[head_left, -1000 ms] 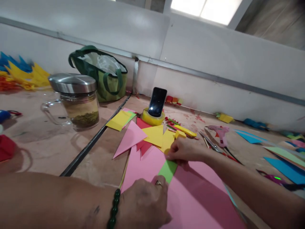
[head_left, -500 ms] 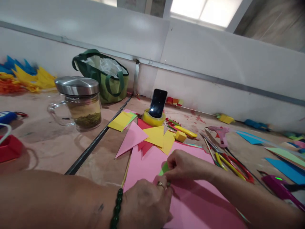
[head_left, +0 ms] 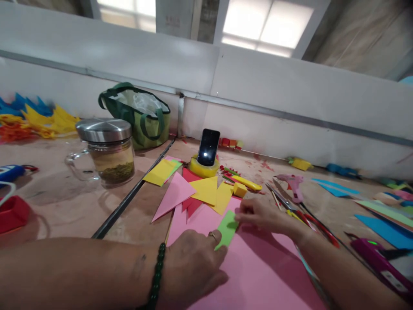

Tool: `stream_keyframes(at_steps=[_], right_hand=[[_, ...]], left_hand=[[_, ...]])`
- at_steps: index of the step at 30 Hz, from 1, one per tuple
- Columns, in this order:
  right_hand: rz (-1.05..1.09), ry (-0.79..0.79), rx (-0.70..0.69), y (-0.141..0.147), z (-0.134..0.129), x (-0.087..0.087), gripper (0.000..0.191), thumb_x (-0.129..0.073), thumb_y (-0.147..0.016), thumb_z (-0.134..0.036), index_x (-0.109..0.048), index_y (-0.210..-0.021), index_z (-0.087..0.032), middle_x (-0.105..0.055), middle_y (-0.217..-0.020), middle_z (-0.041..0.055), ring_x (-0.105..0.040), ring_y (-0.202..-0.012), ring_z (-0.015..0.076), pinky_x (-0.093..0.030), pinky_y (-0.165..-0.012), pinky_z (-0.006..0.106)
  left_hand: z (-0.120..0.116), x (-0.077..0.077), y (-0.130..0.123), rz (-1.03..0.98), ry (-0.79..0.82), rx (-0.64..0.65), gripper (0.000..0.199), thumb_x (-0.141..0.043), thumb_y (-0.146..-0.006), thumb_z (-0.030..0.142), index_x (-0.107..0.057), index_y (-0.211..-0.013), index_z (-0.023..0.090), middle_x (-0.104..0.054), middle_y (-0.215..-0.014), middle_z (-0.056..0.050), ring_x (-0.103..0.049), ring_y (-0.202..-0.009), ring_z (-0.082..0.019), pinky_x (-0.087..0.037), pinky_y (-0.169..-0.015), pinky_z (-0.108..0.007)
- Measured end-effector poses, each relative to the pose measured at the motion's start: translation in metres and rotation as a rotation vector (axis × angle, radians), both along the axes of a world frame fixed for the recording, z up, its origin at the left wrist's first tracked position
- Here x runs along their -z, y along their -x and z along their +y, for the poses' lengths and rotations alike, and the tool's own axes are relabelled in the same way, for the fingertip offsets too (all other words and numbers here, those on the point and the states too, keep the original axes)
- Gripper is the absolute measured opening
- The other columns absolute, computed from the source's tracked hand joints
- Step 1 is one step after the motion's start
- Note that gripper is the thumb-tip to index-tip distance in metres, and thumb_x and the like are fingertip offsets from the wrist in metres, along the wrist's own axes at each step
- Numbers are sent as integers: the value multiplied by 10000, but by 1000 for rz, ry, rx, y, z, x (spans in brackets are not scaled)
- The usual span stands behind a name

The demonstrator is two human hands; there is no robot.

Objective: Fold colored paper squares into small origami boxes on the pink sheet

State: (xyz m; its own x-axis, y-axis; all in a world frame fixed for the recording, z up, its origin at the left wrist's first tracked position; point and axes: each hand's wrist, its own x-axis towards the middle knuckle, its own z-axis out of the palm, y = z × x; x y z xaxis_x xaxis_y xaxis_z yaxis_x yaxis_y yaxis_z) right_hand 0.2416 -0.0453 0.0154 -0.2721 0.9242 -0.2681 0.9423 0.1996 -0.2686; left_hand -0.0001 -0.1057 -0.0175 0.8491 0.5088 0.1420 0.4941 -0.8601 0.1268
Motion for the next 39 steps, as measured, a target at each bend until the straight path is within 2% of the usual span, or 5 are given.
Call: stream_keyframes(at_steps=[4,13,17,22,39], right_hand=[[17,20,43,6,-8,3,417,-737,-584,-555,-566,-723,-201,-593,-643,-27,-479,-563,122,-280,-450,224],[208,201,71,-10,8,3,176,-565,-794,-336,-586,-728,-174,-568,-538,-25,-547,-475,107,-374,-447,198],[291,240,82,-17,4,1,282,-461,-877,-440,-564,-913,-180,-604,-635,-8,-557,-461,109,-391,-411,198],[345,203,-48,-22,5,2,488,-671,-720,-572,-596,-995,-176,-601,-714,-2,-538,-603,122,-387,-489,200],[262,83,-2,-16,-1,6,549,-730,-611,-601,-599,-956,-195,-608,-846,20,-545,-718,164,-382,-565,223]], left_hand=[[-1,3,1,19,-14,29,265,-448,-927,335,-548,-1130,197,-617,-971,-95,-620,-681,-205,-489,-560,-308],[5,-12,-4,-11,180,-5,232,-434,-939,331,-616,-879,200,-586,-934,-61,-575,-809,-211,-487,-724,-361],[16,-2,-6,-188,246,-50,277,-641,-811,357,-588,-1031,198,-581,-1019,-68,-532,-936,-233,-461,-815,-363],[25,2,-8,-218,294,-68,415,-546,-872,293,-486,-1264,170,-621,-990,-82,-552,-873,-216,-450,-766,-342],[28,-12,-9,-303,490,-169,132,-538,-834,214,-663,-862,182,-653,-789,-21,-557,-720,-151,-422,-666,-271]])
